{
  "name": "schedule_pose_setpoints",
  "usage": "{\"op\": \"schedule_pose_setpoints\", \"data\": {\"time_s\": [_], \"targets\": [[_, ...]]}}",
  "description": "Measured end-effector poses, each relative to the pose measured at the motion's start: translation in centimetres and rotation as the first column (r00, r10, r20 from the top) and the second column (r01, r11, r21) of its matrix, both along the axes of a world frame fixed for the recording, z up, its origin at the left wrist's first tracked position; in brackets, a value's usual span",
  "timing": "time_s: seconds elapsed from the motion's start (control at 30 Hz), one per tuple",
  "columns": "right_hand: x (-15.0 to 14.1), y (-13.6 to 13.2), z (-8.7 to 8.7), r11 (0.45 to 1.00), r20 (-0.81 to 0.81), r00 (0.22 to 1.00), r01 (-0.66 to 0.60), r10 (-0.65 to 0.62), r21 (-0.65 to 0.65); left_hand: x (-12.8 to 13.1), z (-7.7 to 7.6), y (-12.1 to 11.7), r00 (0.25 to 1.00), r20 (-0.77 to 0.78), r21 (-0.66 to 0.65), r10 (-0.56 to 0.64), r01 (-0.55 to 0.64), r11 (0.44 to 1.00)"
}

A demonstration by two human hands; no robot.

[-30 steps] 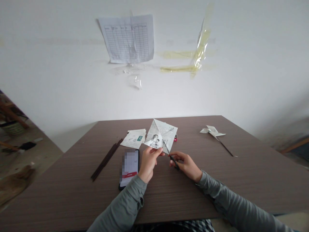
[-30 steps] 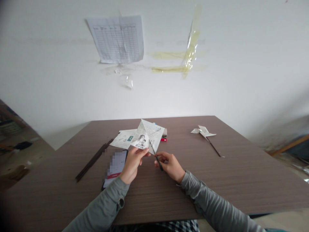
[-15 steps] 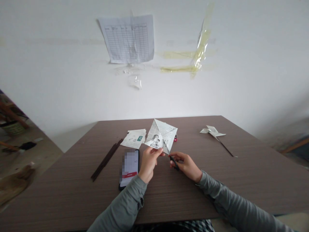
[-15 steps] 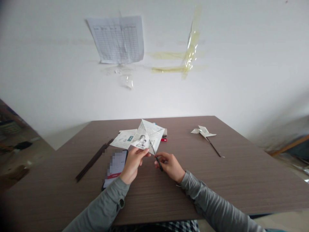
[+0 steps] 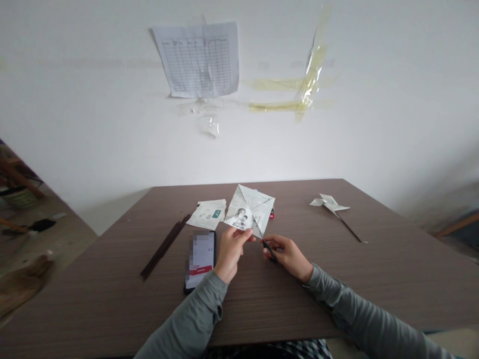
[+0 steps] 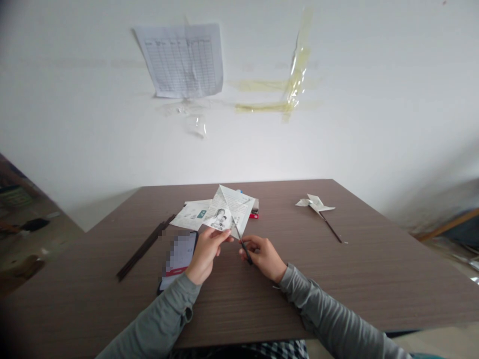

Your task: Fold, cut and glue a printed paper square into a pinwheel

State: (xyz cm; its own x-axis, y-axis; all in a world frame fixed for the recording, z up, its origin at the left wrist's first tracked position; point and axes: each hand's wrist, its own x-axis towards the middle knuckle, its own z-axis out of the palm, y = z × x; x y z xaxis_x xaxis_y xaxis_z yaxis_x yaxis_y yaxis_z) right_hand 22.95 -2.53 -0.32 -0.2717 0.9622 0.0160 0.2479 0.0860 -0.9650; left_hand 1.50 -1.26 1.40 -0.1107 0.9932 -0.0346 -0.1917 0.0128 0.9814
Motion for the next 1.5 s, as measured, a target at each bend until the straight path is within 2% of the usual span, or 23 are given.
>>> {"op": "schedule_pose_setpoints", "data": {"time_s": [0.4, 0.63, 0.8, 0.93, 1.0, 1.1, 1.17, 1.23, 1.33, 1.5], "targets": [[-0.1, 0.1, -0.1, 1.0, 0.002, 1.0, -0.009, 0.009, -0.005, 0.1, 0.0, 0.0, 1.0, 0.013, -0.019, -0.004, 0.004, 1.0], [0.4, 0.4, -0.7, 1.0, -0.021, 1.0, 0.008, -0.008, -0.025, -0.5, 0.1, 0.1, 1.0, -0.005, -0.026, -0.007, 0.007, 1.0], [1.6, 1.0, -1.1, 0.999, -0.022, 1.0, 0.002, -0.003, -0.036, -1.5, 0.4, 0.4, 0.984, -0.172, -0.065, -0.038, 0.027, 0.998], [2.8, 1.5, -0.7, 0.997, -0.014, 0.999, -0.033, 0.032, -0.065, -2.8, 0.0, 0.7, 0.928, -0.367, 0.02, 0.068, -0.065, 0.998], [3.4, 1.8, -0.4, 0.996, 0.005, 0.999, -0.044, 0.045, -0.082, -3.4, -0.3, 0.7, 0.877, -0.458, 0.102, 0.148, -0.113, 0.988], [4.1, 2.3, -0.3, 0.993, 0.048, 0.998, -0.046, 0.052, -0.106, -4.0, -0.7, 0.7, 0.697, -0.664, 0.25, 0.269, -0.132, 0.959], [4.6, 2.7, -0.5, 0.99, 0.085, 0.994, -0.056, 0.067, -0.126, -4.1, -1.2, 0.8, 0.557, -0.778, 0.321, 0.291, -0.045, 0.946], [5.0, 3.0, -0.7, 0.986, 0.126, 0.988, -0.076, 0.094, -0.147, -3.9, -1.8, 0.9, 0.454, -0.85, 0.351, 0.267, 0.109, 0.93], [5.6, 3.4, -1.0, 0.979, 0.18, 0.974, -0.107, 0.138, -0.175, -3.4, -2.7, 0.9, 0.357, -0.916, 0.304, 0.186, 0.313, 0.9], [6.3, 3.6, -0.8, 0.972, 0.256, 0.952, -0.116, 0.167, -0.203, -2.5, -3.3, 0.4, 0.208, -0.978, 0.085, 0.0, 0.397, 0.914]]}}
